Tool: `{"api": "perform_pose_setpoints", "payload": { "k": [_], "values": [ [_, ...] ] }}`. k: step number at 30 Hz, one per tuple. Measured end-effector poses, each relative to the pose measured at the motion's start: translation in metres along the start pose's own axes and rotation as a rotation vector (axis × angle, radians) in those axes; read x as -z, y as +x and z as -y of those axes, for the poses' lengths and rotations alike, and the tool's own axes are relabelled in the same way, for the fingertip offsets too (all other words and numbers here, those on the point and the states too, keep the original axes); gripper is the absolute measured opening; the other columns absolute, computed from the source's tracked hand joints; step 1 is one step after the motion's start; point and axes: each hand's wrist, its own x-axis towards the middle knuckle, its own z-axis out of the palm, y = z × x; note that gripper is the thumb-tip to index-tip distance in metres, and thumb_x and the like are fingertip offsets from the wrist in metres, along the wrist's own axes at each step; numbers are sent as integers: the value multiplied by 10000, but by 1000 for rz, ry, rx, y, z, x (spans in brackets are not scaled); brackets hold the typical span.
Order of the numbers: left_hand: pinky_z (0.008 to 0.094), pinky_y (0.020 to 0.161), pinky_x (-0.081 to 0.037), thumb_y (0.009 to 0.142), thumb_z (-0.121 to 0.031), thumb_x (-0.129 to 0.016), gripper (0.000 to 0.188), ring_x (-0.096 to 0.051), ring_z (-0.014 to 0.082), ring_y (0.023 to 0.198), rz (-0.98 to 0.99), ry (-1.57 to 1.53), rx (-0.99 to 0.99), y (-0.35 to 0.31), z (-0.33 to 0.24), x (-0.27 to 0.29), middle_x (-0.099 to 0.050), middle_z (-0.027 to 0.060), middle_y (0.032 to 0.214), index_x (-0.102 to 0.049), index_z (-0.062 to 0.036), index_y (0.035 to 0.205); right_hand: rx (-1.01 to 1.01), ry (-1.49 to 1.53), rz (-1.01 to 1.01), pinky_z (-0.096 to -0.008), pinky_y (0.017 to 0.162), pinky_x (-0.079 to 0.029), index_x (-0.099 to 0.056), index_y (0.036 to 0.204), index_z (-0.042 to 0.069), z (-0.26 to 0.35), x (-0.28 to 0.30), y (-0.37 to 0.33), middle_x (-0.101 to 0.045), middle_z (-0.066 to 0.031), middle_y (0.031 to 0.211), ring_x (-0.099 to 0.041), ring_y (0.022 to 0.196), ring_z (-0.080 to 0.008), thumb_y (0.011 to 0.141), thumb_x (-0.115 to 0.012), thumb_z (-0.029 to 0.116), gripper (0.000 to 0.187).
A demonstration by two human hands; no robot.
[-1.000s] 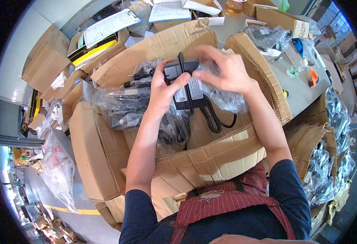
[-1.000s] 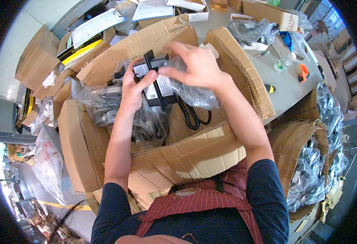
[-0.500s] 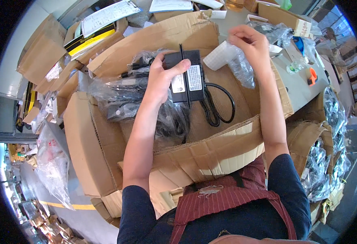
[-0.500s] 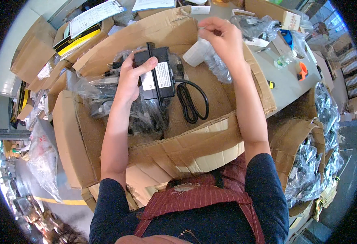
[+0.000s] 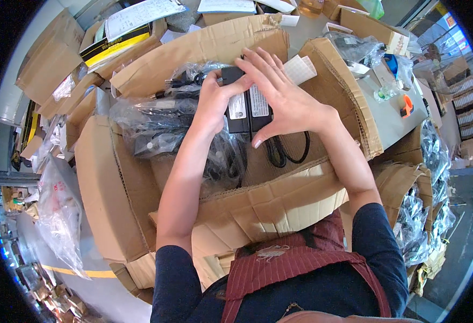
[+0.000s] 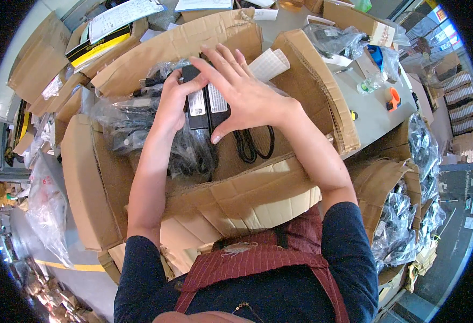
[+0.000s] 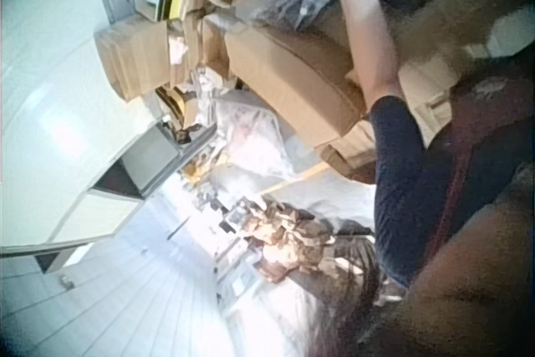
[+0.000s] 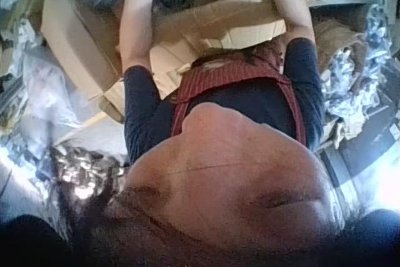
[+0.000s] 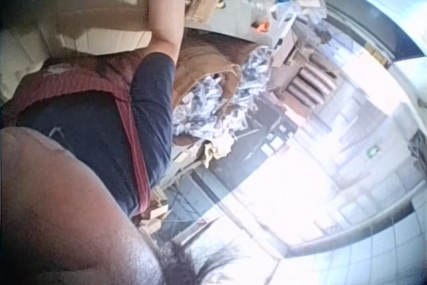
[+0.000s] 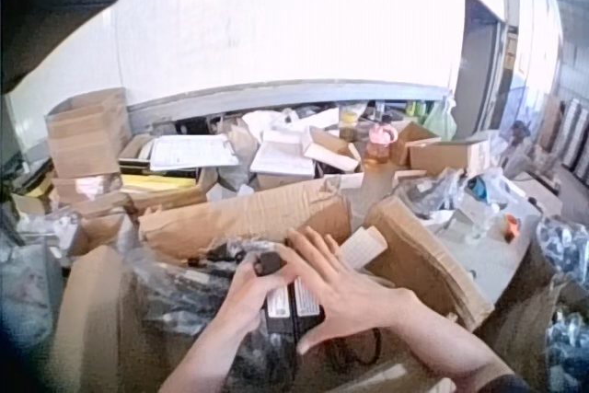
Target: The person picks up power strips wrapped in plastic, handles a small piece of paper, and places two power strips together by hand in a large cardboard box.
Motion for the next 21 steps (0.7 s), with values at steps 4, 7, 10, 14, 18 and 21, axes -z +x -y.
{"api": "perform_pose_setpoints", "payload": {
  "k": [4, 7, 10, 14, 18, 21],
  "values": [
    [348, 734, -571, 796, -46, -732, 489, -685, 223, 851, -43, -33, 29, -1, -1, 0, -644, 160, 965, -448, 94, 1169, 16, -61, 35, -626, 1163, -147, -195, 1536, 107, 3, -5, 2, -249, -279, 1513, -182, 1419, -509, 456, -903, 530, 1358],
    [363, 785, -574, 808, -7, -681, 444, -693, 252, 924, -52, -62, 18, 0, 6, 0, -656, 210, 1038, -439, 91, 1168, 4, -204, 86, -625, 1167, -130, -225, 1533, 123, 7, -6, 0, -240, -267, 1526, -164, 1438, -480, 409, -931, 444, 1366],
    [376, 840, -570, 828, 4, -639, 397, -688, 276, 996, -45, -68, 12, 0, 7, -2, -653, 247, 1113, -430, 93, 1155, 25, -302, 86, -681, 1142, -93, -248, 1525, 145, 8, -7, -2, -252, -275, 1511, -165, 1428, -501, 397, -934, 449, 1355],
    [369, 832, -569, 822, 16, -627, 422, -686, 267, 983, -26, -70, -1, 0, 6, -3, -648, 242, 1105, -408, 104, 1172, 74, -349, 48, -730, 1110, -58, -349, 1471, 129, 6, -6, 1, -335, -315, 1444, -220, 1398, -528, 434, -869, 606, 1255],
    [361, 836, -563, 838, 8, -602, 391, -680, 250, 970, -45, -6, -12, 0, 11, -4, -645, 211, 1117, -447, 98, 1185, 104, -346, 6, -689, 1141, -49, -425, 1381, 78, 8, -5, 0, -354, -298, 1405, -210, 1412, -502, 420, -894, 519, 1156],
    [358, 870, -557, 852, 4, -586, 353, -676, 239, 1009, -56, 84, -1, 1, 14, -3, -653, 198, 1163, -491, 78, 1184, 106, -305, 26, -667, 1155, -50, -448, 1330, 62, 6, -2, 1, -343, -307, 1407, -212, 1410, -499, 436, -895, 462, 1077]
  ]
}}
